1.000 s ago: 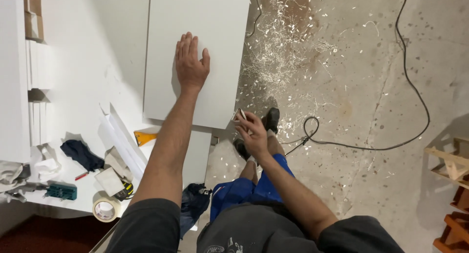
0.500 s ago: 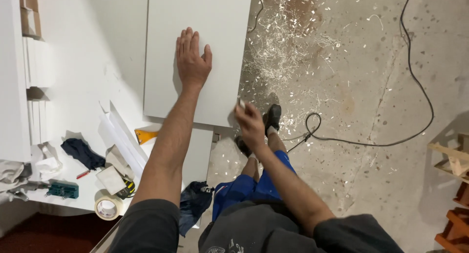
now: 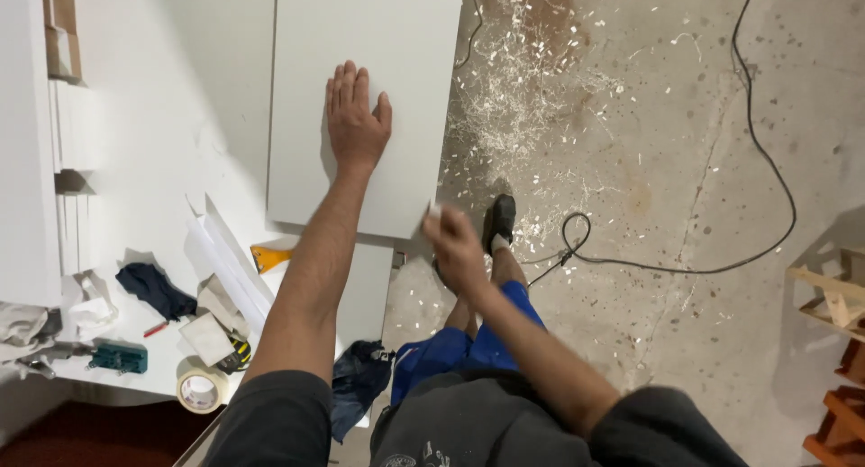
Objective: Applying edge banding to a wooden board using an iron, trimmer, and sandpaper
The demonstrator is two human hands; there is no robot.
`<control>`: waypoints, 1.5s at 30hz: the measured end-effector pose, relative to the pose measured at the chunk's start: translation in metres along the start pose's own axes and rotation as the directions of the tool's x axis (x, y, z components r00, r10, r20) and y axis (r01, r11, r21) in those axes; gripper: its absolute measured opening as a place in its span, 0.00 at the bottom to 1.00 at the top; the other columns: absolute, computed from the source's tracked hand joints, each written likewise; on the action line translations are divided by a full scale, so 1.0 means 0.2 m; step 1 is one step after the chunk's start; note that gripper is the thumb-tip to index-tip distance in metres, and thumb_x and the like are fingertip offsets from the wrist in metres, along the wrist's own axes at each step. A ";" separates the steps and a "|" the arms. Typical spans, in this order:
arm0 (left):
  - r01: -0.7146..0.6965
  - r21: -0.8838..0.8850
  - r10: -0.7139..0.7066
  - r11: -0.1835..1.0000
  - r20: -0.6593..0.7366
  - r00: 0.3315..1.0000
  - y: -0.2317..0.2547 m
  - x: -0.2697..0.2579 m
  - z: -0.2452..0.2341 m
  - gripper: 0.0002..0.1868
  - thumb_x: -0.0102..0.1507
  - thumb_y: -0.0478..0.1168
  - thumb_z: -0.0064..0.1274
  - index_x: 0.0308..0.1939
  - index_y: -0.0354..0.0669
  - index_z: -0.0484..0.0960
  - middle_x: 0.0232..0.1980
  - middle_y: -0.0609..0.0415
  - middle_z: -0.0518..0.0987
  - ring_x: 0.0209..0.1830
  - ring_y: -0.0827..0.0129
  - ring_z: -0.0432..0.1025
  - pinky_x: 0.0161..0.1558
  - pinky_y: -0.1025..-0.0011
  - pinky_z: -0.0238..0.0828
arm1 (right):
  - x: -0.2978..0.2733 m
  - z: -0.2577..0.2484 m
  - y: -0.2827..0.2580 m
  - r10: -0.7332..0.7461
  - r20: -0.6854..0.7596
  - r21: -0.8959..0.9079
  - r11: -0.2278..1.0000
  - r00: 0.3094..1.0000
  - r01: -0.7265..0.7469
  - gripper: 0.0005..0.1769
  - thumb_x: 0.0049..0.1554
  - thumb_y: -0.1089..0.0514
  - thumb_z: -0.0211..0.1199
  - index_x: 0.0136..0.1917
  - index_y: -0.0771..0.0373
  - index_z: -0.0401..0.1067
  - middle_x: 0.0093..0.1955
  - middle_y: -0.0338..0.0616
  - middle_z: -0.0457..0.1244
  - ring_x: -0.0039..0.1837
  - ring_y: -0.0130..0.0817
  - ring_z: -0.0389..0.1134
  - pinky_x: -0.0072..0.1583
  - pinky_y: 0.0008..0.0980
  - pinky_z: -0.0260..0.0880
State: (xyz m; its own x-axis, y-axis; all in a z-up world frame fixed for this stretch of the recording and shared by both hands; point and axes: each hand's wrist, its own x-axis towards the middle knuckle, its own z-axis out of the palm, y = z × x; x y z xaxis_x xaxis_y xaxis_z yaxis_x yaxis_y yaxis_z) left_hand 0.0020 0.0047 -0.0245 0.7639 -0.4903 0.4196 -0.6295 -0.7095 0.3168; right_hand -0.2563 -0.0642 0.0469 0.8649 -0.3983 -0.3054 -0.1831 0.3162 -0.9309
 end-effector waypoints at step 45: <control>-0.139 0.175 0.120 0.975 0.112 0.986 0.05 0.07 -0.05 0.36 0.61 0.64 0.55 0.69 0.54 0.77 0.73 0.38 0.69 0.76 0.41 0.60 0.73 0.37 0.45 | 1.83 -0.33 -0.23 -0.574 -0.184 -0.528 0.743 0.798 0.413 0.13 0.63 0.62 0.65 0.60 0.50 0.80 0.65 0.53 0.61 0.68 0.51 0.65 0.67 0.43 0.72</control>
State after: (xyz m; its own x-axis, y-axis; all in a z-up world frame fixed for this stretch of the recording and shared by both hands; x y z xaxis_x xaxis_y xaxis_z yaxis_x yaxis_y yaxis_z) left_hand 0.0051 -0.0053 -0.0070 0.6937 -0.6257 0.3569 -0.6946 -0.7122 0.1015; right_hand 0.0380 -0.2820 -0.0349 0.7094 -0.6576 0.2537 -0.0257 -0.3838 -0.9231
